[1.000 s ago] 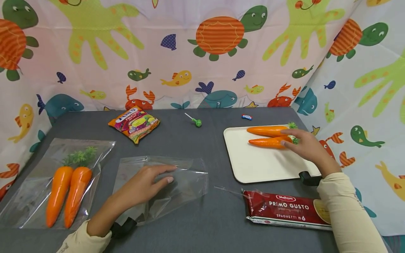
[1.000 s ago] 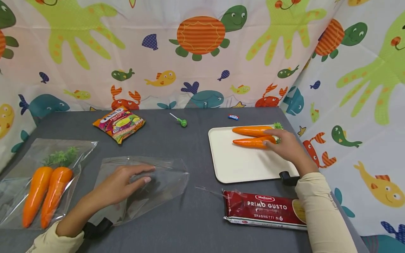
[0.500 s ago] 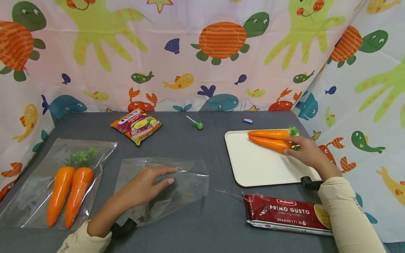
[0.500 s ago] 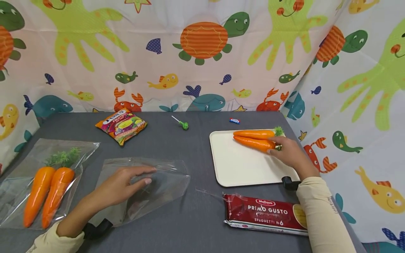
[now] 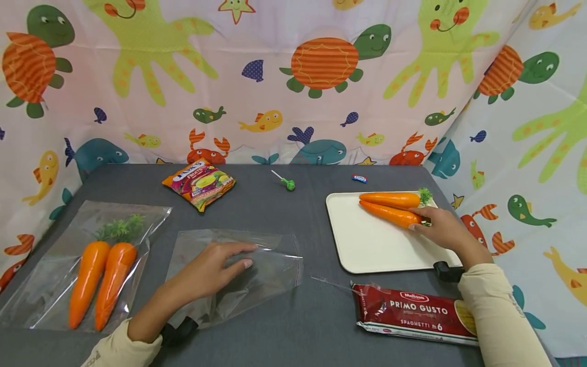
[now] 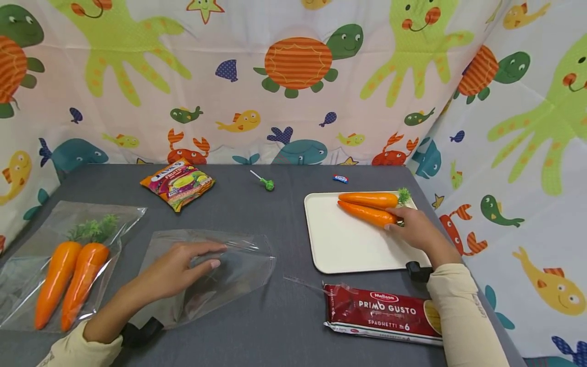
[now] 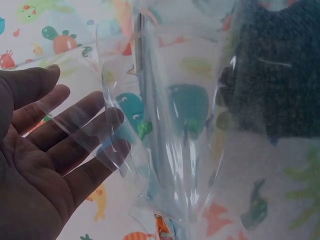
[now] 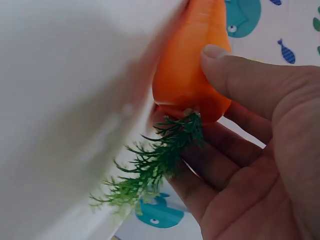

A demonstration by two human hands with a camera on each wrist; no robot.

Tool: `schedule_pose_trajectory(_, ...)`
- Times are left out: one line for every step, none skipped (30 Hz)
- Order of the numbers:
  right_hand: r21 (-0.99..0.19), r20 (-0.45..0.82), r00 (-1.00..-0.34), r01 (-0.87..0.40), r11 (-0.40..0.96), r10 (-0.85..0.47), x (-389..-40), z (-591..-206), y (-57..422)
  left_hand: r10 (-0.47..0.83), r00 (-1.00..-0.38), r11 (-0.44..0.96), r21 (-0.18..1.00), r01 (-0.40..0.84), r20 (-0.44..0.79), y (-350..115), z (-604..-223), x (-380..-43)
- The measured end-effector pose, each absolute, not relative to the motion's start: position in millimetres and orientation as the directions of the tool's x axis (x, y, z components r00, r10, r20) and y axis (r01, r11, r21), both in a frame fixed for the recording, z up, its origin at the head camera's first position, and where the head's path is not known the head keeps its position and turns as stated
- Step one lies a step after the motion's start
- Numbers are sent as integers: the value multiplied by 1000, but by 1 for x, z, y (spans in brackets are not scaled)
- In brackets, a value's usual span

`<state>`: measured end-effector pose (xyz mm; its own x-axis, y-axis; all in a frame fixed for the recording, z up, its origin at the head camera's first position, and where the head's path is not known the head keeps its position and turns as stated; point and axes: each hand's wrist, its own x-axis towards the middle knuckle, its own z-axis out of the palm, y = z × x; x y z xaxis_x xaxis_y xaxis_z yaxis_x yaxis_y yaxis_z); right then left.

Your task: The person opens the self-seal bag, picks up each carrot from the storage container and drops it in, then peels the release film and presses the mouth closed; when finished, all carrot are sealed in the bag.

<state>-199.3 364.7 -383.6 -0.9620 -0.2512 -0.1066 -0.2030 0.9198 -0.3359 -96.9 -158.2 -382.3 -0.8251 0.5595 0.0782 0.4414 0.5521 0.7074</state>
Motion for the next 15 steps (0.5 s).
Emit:
schedule_pose_trajectory(-341, -93, -962, -213, 915, -258, -198, -382, 364, 564, -822, 549, 708, 444, 78, -158, -382, -98)
schedule_pose_trajectory(-345, -80, -961, -221, 912, -263, -196, -381, 363, 565, -822, 549, 709, 443, 77, -157, -382, -99)
schedule_pose_trajectory(-349, -68, -961, -230, 908, -270, -194, -379, 361, 564, -822, 550, 709, 442, 76, -157, -381, -100)
schedule_pose_trajectory(-352, -58, -959, -240, 905, -277, -192, -378, 360, 561, -824, 552, 708, 440, 74, -156, -380, -101)
schedule_pose_trajectory(-357, -50, -957, -249, 900, -285, -191, -376, 358, 559, -826, 556, 706, 439, 74, -156, -379, -102)
schedule_pose_trajectory(-363, -46, -955, -258, 895, -294, -189, -374, 355, 554, -830, 562, 703, 437, 73, -156, -379, -103)
schedule_pose_trajectory(-371, -43, -951, -269, 889, -306, -187, -373, 352, 550, -832, 566, 701, 434, 71, -155, -378, -103)
schedule_pose_trajectory(-380, -41, -945, -284, 880, -323, -186, -371, 349, 546, -835, 571, 698, 431, 69, -155, -378, -103)
schedule_pose_trajectory(-390, -40, -939, -299, 871, -341, -184, -370, 346, 543, -837, 575, 696, 429, 68, -155, -377, -103)
schedule_pose_trajectory(-400, -42, -935, -307, 863, -352, -182, -368, 343, 542, -838, 577, 695, 429, 67, -155, -377, -104)
schedule_pose_trajectory(-409, -41, -930, -319, 855, -366, -181, -367, 340, 541, -838, 576, 695, 429, 69, -155, -377, -104)
schedule_pose_trajectory(-420, -42, -925, -327, 847, -378, -180, -365, 337, 542, -837, 574, 697, 431, 71, -155, -377, -104)
schedule_pose_trajectory(-430, -44, -921, -331, 840, -386, -178, -364, 335, 546, -835, 568, 698, 436, 77, -155, -378, -104)
schedule_pose_trajectory(-438, -45, -919, -333, 835, -390, -176, -362, 332, 548, -833, 564, 699, 440, 83, -156, -379, -105)
schedule_pose_trajectory(-451, -42, -918, -336, 827, -396, -175, -361, 329, 550, -830, 562, 698, 445, 87, -156, -380, -105)
